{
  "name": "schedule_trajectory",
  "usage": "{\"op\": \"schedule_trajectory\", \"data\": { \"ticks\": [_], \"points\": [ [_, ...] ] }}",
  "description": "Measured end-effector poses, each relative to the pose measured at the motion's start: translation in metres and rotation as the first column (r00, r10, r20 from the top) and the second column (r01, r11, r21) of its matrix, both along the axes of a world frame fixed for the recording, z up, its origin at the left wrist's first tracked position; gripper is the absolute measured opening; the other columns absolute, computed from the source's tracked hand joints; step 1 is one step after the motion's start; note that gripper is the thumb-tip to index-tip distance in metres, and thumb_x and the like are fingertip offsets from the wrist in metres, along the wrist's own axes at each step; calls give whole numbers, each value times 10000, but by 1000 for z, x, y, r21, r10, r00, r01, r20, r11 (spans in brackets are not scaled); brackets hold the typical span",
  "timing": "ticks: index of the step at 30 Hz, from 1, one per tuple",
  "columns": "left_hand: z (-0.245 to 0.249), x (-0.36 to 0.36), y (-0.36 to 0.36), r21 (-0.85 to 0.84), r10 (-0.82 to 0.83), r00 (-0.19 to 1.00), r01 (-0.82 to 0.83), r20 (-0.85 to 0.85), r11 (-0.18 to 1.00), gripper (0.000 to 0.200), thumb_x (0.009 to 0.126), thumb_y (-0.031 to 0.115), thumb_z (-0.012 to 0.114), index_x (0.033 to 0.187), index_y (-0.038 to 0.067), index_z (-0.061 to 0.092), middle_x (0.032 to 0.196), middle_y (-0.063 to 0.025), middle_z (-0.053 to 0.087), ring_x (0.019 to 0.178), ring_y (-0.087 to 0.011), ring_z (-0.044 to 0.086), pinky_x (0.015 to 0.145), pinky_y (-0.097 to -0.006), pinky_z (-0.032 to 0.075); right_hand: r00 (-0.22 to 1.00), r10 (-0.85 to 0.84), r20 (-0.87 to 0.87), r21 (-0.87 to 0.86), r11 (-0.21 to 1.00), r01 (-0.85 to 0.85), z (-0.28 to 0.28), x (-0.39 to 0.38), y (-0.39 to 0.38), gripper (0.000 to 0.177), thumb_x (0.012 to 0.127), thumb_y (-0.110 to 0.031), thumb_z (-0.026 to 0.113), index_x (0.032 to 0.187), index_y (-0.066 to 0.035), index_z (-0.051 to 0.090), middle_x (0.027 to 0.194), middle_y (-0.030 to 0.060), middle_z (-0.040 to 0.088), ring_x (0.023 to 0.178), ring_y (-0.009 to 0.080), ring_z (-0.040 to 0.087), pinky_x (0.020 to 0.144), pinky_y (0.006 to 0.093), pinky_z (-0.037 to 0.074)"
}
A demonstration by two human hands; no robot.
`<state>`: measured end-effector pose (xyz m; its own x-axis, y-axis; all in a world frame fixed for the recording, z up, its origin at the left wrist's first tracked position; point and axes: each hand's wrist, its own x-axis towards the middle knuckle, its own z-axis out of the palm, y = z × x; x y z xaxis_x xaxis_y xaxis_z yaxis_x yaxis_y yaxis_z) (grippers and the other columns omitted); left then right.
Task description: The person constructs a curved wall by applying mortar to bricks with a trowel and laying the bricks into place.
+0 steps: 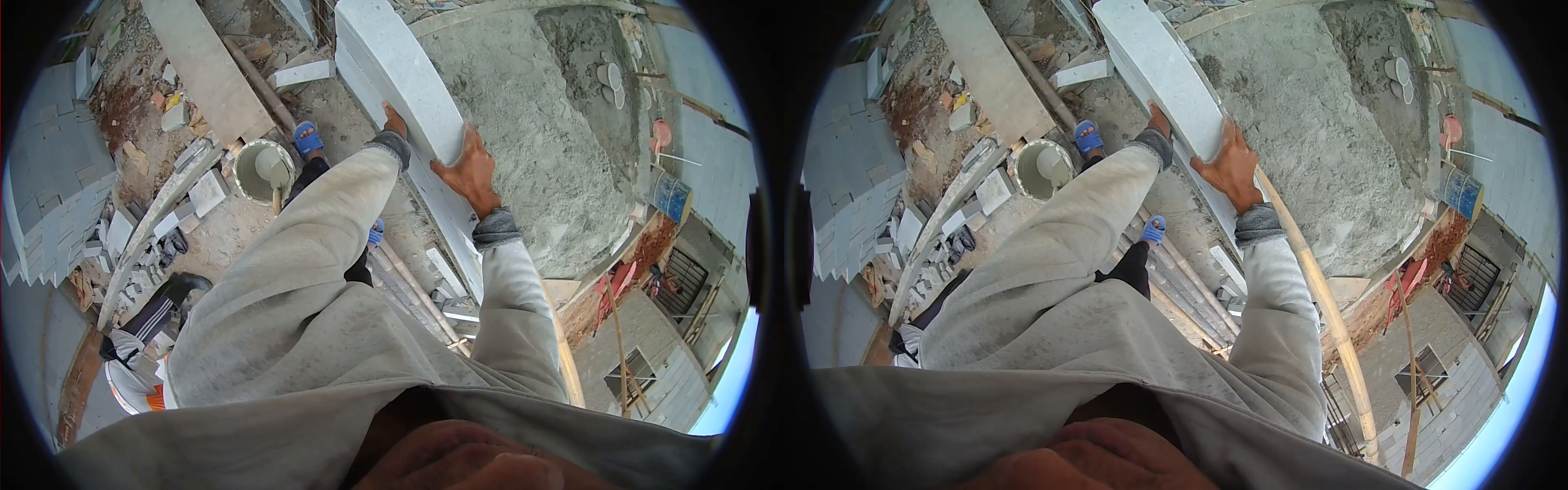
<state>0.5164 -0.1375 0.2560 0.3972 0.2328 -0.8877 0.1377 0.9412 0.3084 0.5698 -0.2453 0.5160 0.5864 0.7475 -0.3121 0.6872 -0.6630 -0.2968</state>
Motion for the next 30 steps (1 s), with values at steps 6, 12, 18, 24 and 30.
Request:
{"op": "schedule_trajectory", "data": {
  "ticks": [6,12,18,24,30],
  "points": [
    [9,-2,1,19,44,999,-44,9,999,840,949,668,41,1444,95,405,1328,-127,563,1201,-280,550,1084,-363,369,1000,27,6,31,999,-27,-7,2,-4,1041,585,-410,777,1387,98,348,1328,296,491,1087,417,604,914,449,514],
    [28,1,3,84,95,995,-97,29,992,831,952,666,50,1445,97,401,1328,-131,561,1207,-281,545,1086,-365,367,999,45,21,16,999,-45,-3,1,-2,1048,593,-426,774,1391,98,342,1313,308,498,1077,418,609,902,448,519],
    [25,-11,6,76,36,992,-45,124,996,765,966,648,96,1495,126,281,1477,-123,395,1329,-282,418,1120,-437,316,999,45,31,7,999,-45,-2,2,-6,1045,601,-439,774,1399,81,346,1320,286,507,1063,401,625,899,446,520],
    [-11,-10,10,70,0,999,-3,40,998,734,974,624,75,1472,153,337,1449,-106,442,1315,-291,437,1093,-469,330,995,59,75,61,996,-64,-11,1,-8,1031,602,-445,772,1397,70,364,1284,275,542,1027,384,648,867,442,535],
    [26,-8,6,110,12,995,-24,104,994,755,968,627,47,1467,144,342,1426,-115,468,1308,-301,448,1094,-475,341,994,48,102,57,997,-54,-14,1,-9,1042,596,-460,771,1402,63,368,1229,291,570,975,392,667,816,459,554]
  ]
}}
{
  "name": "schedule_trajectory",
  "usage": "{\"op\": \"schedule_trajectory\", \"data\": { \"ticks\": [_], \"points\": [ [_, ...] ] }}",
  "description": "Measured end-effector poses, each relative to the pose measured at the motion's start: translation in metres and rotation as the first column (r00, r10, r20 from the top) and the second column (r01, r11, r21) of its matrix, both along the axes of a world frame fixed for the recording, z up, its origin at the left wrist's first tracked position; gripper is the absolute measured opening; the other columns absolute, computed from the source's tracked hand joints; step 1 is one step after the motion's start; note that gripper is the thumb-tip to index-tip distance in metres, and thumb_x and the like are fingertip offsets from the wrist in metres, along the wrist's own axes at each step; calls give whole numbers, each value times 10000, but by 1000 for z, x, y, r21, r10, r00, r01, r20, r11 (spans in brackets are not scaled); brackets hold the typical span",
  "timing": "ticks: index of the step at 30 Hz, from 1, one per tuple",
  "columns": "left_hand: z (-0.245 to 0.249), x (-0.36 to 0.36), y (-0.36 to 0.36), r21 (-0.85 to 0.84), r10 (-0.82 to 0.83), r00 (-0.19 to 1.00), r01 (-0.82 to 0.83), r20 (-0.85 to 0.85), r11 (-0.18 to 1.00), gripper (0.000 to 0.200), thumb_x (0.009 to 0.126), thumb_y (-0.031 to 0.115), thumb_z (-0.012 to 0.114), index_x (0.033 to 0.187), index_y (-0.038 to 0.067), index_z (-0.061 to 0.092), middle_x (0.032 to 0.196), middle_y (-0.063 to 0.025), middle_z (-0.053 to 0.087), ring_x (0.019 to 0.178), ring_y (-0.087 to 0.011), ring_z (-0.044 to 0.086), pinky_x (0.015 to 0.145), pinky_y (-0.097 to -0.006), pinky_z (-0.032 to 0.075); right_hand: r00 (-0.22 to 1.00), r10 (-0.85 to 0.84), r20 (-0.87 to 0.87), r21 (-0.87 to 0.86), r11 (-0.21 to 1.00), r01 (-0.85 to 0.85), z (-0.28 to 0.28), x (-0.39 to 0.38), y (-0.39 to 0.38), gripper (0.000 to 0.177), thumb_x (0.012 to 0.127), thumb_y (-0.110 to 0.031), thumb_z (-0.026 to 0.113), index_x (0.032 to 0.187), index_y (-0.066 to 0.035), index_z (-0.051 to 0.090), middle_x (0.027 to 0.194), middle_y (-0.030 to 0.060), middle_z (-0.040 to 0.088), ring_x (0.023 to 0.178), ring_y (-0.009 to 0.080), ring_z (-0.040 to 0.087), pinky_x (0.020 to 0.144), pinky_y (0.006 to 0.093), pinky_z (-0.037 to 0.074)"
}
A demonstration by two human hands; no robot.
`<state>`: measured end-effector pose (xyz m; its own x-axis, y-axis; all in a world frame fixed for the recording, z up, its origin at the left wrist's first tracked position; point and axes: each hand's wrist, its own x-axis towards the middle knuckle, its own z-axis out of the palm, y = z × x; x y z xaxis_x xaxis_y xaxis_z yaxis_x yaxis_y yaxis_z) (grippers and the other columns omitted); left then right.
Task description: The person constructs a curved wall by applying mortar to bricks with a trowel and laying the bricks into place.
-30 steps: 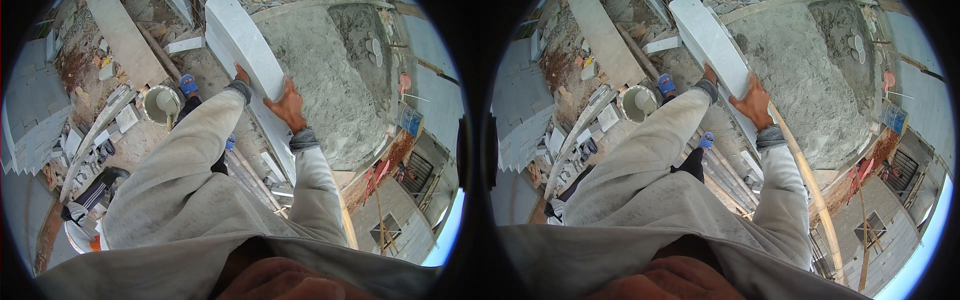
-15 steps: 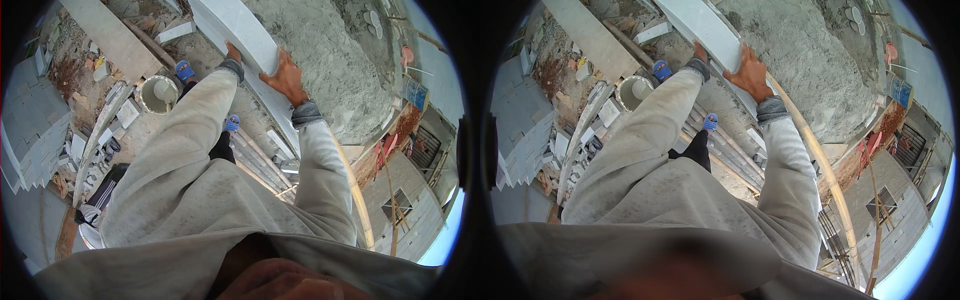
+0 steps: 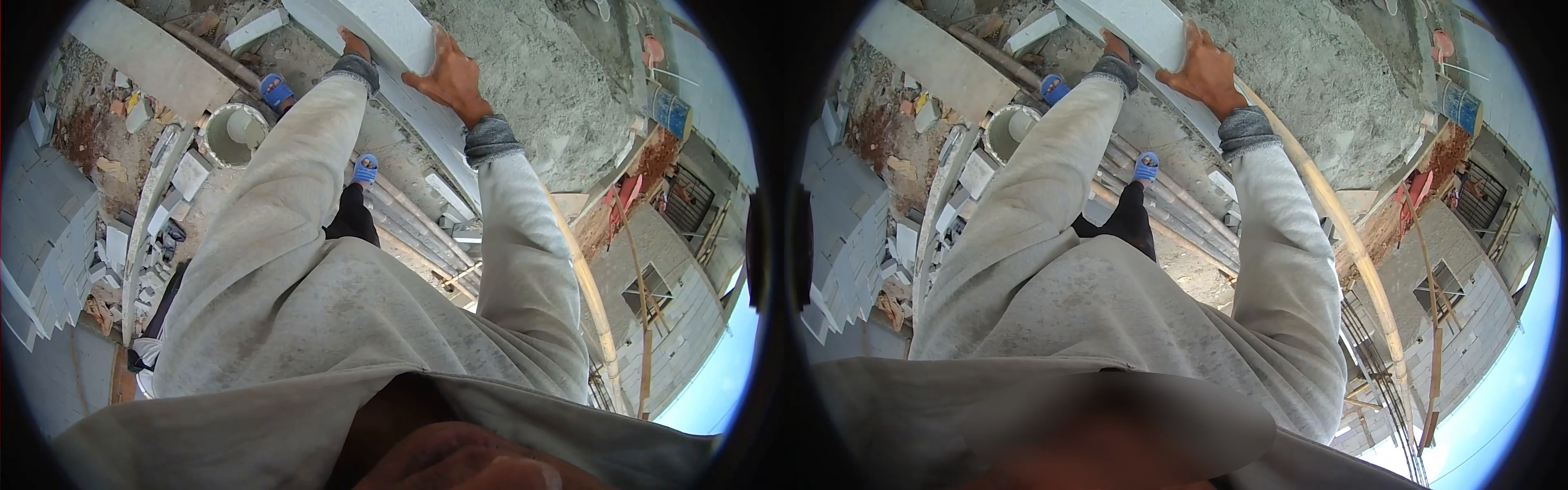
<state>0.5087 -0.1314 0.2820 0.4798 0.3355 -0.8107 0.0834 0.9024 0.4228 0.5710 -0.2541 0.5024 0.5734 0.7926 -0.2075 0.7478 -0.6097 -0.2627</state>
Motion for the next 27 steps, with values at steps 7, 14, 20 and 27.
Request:
{"op": "schedule_trajectory", "data": {
  "ticks": [7,14,20,27],
  "points": [
    [-12,3,-3,-4,57,996,-56,70,998,769,963,633,41,1467,134,339,1427,-125,461,1284,-303,473,1103,-482,351,999,-24,22,-26,999,24,-2,-1,0,1042,582,-489,775,1406,19,390,1177,254,622,945,365,681,822,439,549],
    [2,2,-2,29,28,999,-29,37,999,768,964,633,44,1462,133,346,1421,-126,466,1273,-302,482,1097,-477,362,999,-50,20,-59,997,51,0,-2,1,1048,572,-498,785,1404,7,398,1160,246,632,933,360,685,820,437,551],
    [-4,0,-1,-23,20,999,-21,-32,1000,788,961,645,56,1443,110,376,1383,-123,503,1242,-302,506,1069,-440,394,997,-80,-1,-119,990,79,0,-4,1,1120,568,-543,795,1436,2,344,1281,258,559,1063,353,640,885,426,528],
    [58,-64,26,3,-98,973,101,-207,995,907,856,749,423,1518,156,243,1512,-163,306,1316,-318,410,1072,-494,324,861,-416,-292,665,559,495,44,63,-23,891,841,-399,711,1433,93,262,1347,314,466,1191,412,541,937,401,493]
  ]
}}
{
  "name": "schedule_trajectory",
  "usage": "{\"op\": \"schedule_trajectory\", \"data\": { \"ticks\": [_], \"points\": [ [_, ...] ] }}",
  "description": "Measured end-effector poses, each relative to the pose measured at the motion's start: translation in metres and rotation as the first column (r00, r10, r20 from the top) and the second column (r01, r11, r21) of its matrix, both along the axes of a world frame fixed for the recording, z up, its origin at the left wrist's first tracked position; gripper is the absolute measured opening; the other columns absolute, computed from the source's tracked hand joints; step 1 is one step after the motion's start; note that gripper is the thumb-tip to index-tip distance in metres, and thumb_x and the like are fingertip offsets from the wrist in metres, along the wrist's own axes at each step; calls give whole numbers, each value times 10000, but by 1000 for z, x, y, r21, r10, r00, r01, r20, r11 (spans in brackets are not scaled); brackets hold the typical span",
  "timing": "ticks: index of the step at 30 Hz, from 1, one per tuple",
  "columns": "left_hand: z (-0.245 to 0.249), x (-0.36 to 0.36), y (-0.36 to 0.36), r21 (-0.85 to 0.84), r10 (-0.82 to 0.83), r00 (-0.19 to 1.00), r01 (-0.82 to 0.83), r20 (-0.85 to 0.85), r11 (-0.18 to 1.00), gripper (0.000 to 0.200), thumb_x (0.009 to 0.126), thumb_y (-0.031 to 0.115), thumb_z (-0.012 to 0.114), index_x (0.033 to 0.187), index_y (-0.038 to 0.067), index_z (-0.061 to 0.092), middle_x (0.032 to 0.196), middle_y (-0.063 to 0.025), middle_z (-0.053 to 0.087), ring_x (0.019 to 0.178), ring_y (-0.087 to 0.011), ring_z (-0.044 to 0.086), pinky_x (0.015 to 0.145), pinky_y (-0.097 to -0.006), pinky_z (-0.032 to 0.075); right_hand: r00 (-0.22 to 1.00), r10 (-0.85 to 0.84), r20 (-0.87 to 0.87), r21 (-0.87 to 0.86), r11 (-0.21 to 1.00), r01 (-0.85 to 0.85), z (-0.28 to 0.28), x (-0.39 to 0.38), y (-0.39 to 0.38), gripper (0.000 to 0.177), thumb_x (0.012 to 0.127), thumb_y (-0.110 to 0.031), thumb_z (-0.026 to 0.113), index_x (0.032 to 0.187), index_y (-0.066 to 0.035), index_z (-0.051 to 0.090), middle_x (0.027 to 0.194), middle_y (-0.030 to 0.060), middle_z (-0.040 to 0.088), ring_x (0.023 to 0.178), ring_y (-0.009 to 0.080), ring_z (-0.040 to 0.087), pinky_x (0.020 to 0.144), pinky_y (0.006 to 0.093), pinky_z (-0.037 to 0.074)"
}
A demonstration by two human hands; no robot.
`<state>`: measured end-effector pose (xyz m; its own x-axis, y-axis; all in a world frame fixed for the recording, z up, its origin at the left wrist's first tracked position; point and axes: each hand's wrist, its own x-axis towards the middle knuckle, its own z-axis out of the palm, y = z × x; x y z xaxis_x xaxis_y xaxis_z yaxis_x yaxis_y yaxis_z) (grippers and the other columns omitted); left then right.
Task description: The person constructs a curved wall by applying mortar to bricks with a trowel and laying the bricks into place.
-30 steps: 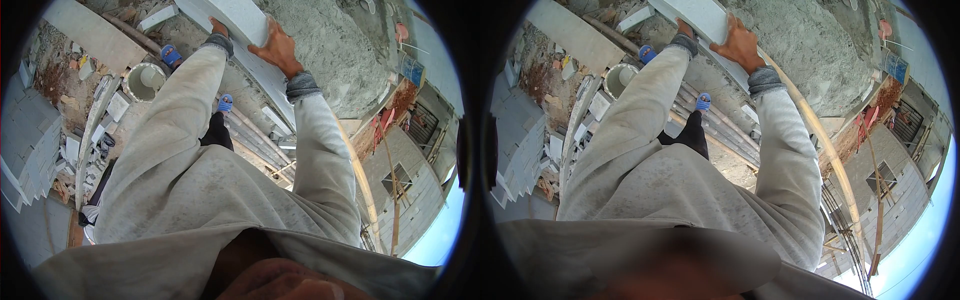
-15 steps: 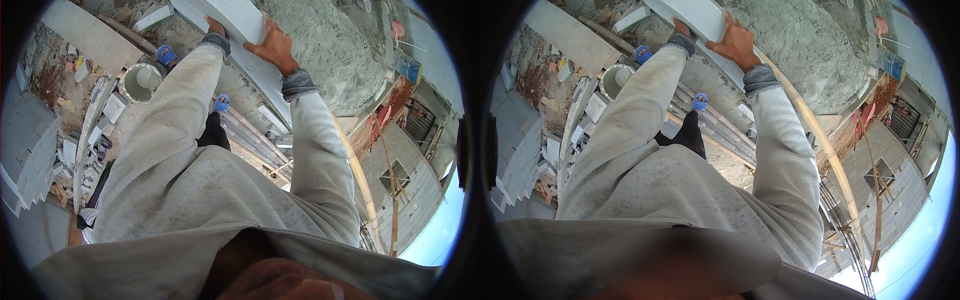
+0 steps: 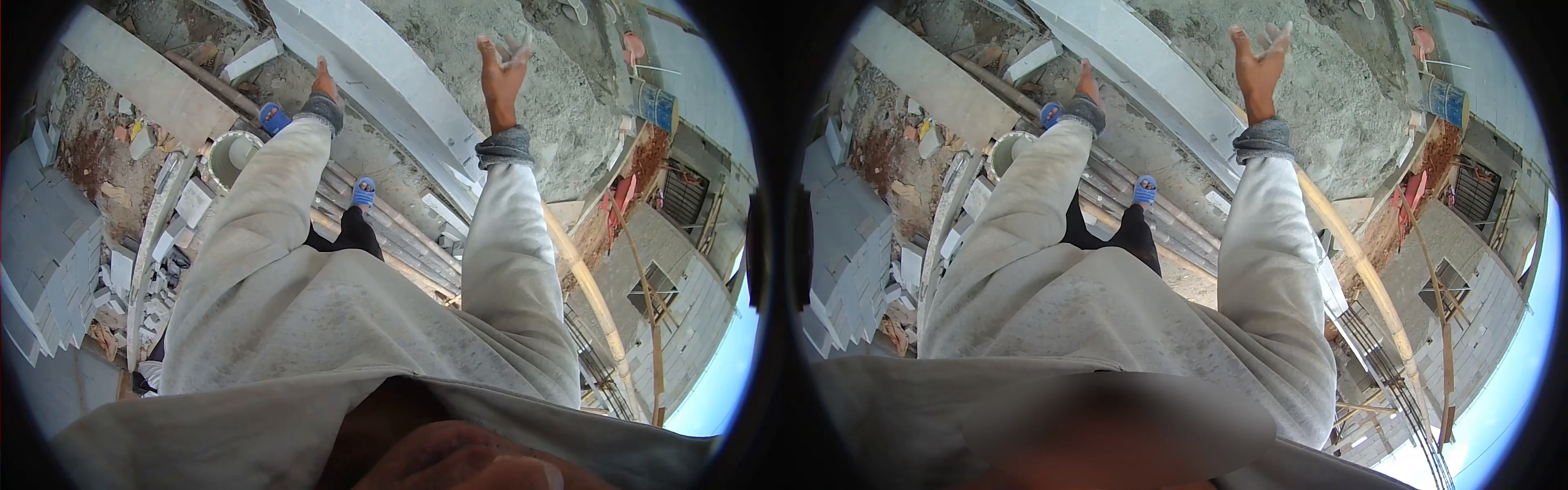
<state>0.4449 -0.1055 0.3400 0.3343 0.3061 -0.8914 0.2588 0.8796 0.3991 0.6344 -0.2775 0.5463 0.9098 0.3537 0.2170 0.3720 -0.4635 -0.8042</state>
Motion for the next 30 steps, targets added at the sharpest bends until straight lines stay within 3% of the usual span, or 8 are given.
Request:
{"op": "schedule_trajectory", "data": {
  "ticks": [2,6,15,17,21,24,29,30],
  "points": [
    [27,-27,7,47,105,990,-109,93,993,959,829,740,483,1533,164,181,1542,-173,236,1352,-342,364,1082,-523,297,966,-246,82,-110,961,254,4,33,-35,748,886,-365,666,1415,58,347,1287,288,533,1143,356,590,912,373,499],
    [100,-35,2,112,193,969,-211,156,971,1011,780,638,650,1500,53,248,1491,-195,338,1349,-354,364,1076,-533,284,943,314,-110,-432,839,-330,5,-24,-30,587,910,-420,601,1358,-55,494,1206,271,586,1096,386,601,918,443,479],
    [112,5,4,347,-38,972,-46,233,937,1013,809,556,665,1524,68,139,1509,-191,312,1363,-398,334,1093,-560,253,857,511,-60,-695,595,-403,-13,-29,12,724,918,-497,565,1394,25,405,1265,282,558,1143,440,564,1023,464,411],
    [118,-13,10,363,-33,977,-47,211,930,921,861,522,623,1495,5,200,1485,-219,338,1356,-351,354,1100,-457,286,894,-445,49,-130,885,447,-29,28,1,664,962,-413,501,1395,73,368,1340,296,490,1248,434,482,1086,467,335],
    [82,-43,38,508,2,996,-48,90,860,798,912,479,577,1448,-42,296,1441,-242,393,1305,-330,419,1075,-386,332,933,217,286,-357,928,-107,-10,-15,17,645,954,-357,497,1409,76,349,1467,276,341,1385,392,317,1134,460,255],
    [95,-55,66,549,51,996,-84,75,831,745,922,473,567,1428,-32,356,1421,-217,433,1288,-324,443,1074,-382,339,609,793,-35,-714,406,-570,-3,-63,10,637,963,-420,468,1460,-38,350,1548,190,260,1441,342,228,1160,446,196],
    [79,-41,128,654,72,985,-160,160,740,636,937,449,554,1339,-38,480,1359,-224,496,1248,-338,477,1056,-391,354,972,-100,215,-573,793,208,-53,-44,-39,640,982,-414,420,1445,20,338,1531,271,232,1428,411,216,1153,484,196],
    [76,-39,137,640,88,983,-173,163,749,623,939,439,556,1332,-39,486,1353,-216,502,1240,-327,484,1048,-388,363,965,190,181,-587,808,-50,-32,-62,-20,647,989,-420,395,1445,34,327,1522,293,230,1419,432,221,1152,490,193]
  ]
}}
